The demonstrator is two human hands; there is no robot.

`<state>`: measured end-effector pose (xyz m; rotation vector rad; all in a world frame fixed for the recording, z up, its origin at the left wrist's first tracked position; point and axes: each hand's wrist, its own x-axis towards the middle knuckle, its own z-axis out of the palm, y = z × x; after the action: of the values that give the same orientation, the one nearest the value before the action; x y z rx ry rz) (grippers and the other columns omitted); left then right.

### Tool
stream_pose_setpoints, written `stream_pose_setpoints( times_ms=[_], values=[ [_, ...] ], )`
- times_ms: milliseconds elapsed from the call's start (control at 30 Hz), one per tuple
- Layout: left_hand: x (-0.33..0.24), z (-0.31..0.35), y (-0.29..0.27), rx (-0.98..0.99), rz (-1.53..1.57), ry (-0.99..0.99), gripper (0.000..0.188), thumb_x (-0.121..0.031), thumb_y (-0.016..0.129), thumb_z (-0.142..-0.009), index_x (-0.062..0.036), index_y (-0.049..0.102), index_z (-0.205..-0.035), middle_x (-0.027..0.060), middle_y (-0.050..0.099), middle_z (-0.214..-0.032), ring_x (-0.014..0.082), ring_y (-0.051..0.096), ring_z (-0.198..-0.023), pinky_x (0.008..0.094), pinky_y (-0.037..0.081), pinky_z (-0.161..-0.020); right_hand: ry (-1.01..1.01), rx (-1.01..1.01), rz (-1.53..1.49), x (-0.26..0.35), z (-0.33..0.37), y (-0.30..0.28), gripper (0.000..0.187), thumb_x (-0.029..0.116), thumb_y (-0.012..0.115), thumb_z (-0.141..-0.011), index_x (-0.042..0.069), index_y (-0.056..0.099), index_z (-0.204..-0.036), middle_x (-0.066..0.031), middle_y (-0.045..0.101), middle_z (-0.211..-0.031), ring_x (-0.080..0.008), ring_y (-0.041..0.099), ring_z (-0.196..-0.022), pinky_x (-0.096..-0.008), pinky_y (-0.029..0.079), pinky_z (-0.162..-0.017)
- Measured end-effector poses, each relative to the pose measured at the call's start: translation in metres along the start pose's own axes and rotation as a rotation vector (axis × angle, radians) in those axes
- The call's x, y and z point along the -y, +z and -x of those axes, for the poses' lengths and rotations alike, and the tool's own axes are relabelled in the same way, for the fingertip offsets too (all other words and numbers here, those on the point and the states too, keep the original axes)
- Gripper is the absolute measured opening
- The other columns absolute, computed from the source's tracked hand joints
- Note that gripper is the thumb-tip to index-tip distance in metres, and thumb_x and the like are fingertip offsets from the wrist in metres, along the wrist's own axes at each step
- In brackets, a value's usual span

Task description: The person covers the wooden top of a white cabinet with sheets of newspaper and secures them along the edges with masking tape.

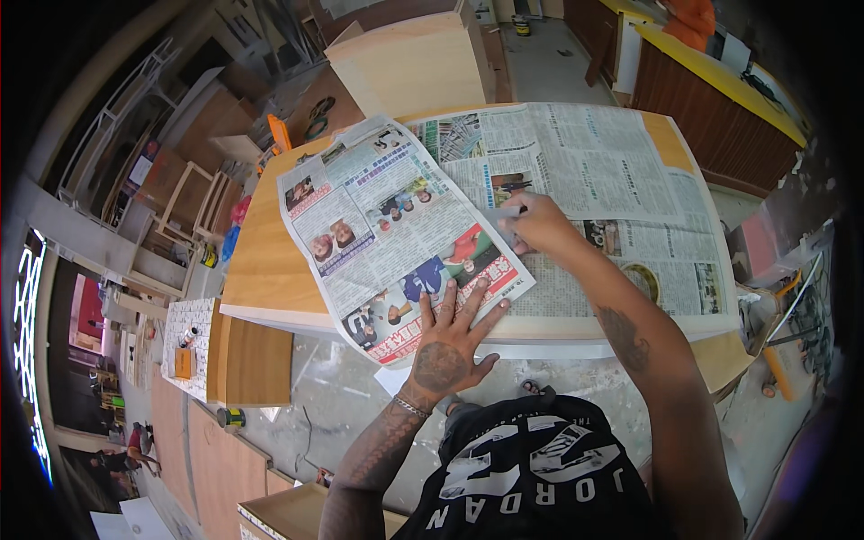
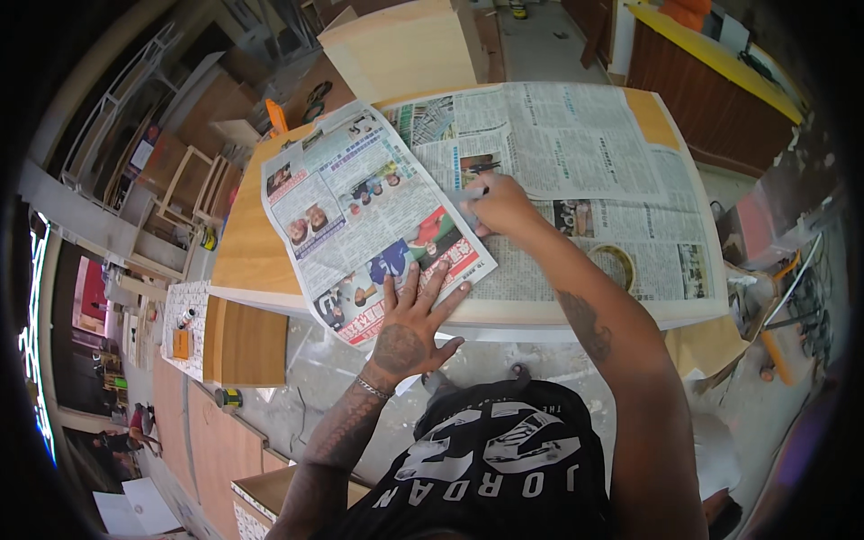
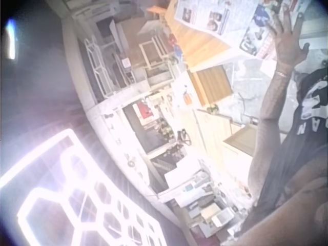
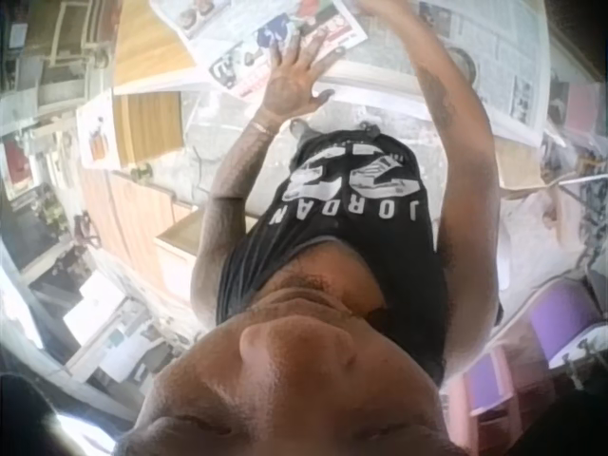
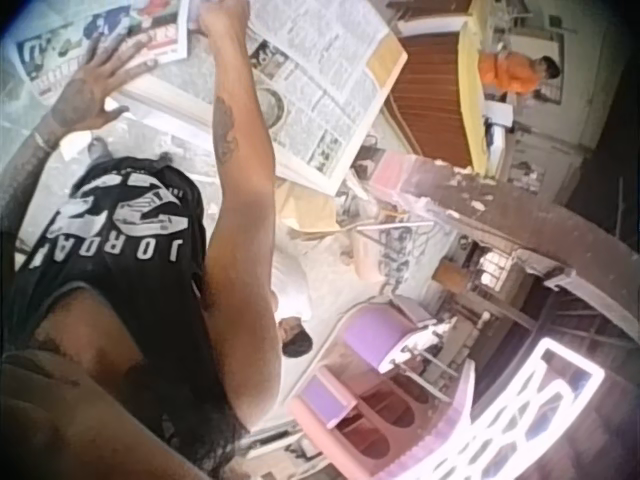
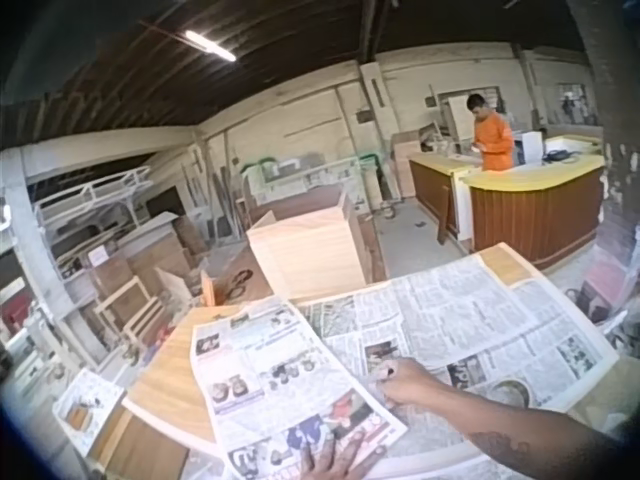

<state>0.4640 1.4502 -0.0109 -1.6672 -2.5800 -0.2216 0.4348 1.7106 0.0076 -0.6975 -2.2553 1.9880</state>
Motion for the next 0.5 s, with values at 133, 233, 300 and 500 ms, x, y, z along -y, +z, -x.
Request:
stream_pose_setpoints(
  times_ms=[133, 233, 300, 500],
  values=[
    [-0.002, -0.003, -0.001, 0.007, -0.005, -0.001, 0.089, -0.046, 0.079, -0.075, -0.0301, 0.039, -0.154, 0.0131, 0.027, -0.163, 0.0489, 0.027, -0.146, 0.0737, 0.015, -0.113, 0.040, -0.101, -0.026, -0.007, -0.014, 0.000, 0.037, 0.008, 0.070, -0.089, -0.002, 0.060, -0.123, -0.0093, 0.067, -0.090, -0.0140, 0.064, -0.062, -0.0272, 0.057, -0.055],
    [-0.003, 0.000, 0.000, 0.022, 0.008, 0.003, 0.089, -0.046, 0.079, -0.075, -0.0303, 0.039, -0.154, 0.0121, 0.027, -0.163, 0.0488, 0.027, -0.146, 0.0740, 0.015, -0.113, 0.023, -0.147, -0.031, -0.018, -0.010, -0.004, 0.036, 0.006, 0.069, -0.089, -0.002, 0.060, -0.123, -0.0100, 0.067, -0.093, -0.0147, 0.065, -0.065, -0.0282, 0.057, -0.056],
    [-0.005, -0.001, 0.000, 0.022, 0.015, -0.002, 0.089, -0.046, 0.079, -0.075, -0.0303, 0.039, -0.154, 0.0118, 0.028, -0.163, 0.0487, 0.027, -0.146, 0.0740, 0.015, -0.113, 0.041, -0.126, -0.010, -0.018, -0.010, -0.003, 0.035, 0.005, 0.069, -0.089, -0.002, 0.060, -0.122, -0.0109, 0.067, -0.095, -0.0149, 0.066, -0.068, -0.0286, 0.058, -0.057],
    [-0.001, -0.004, -0.001, 0.005, 0.032, -0.005, 0.089, -0.045, 0.079, -0.074, -0.0306, 0.041, -0.153, 0.0112, 0.030, -0.163, 0.0485, 0.027, -0.146, 0.0743, 0.015, -0.112, -0.031, -0.060, -0.077, -0.013, -0.046, 0.019, 0.034, 0.004, 0.069, -0.089, -0.002, 0.060, -0.121, -0.0109, 0.066, -0.093, -0.0135, 0.063, -0.067, -0.0267, 0.056, -0.054]
  ],
)
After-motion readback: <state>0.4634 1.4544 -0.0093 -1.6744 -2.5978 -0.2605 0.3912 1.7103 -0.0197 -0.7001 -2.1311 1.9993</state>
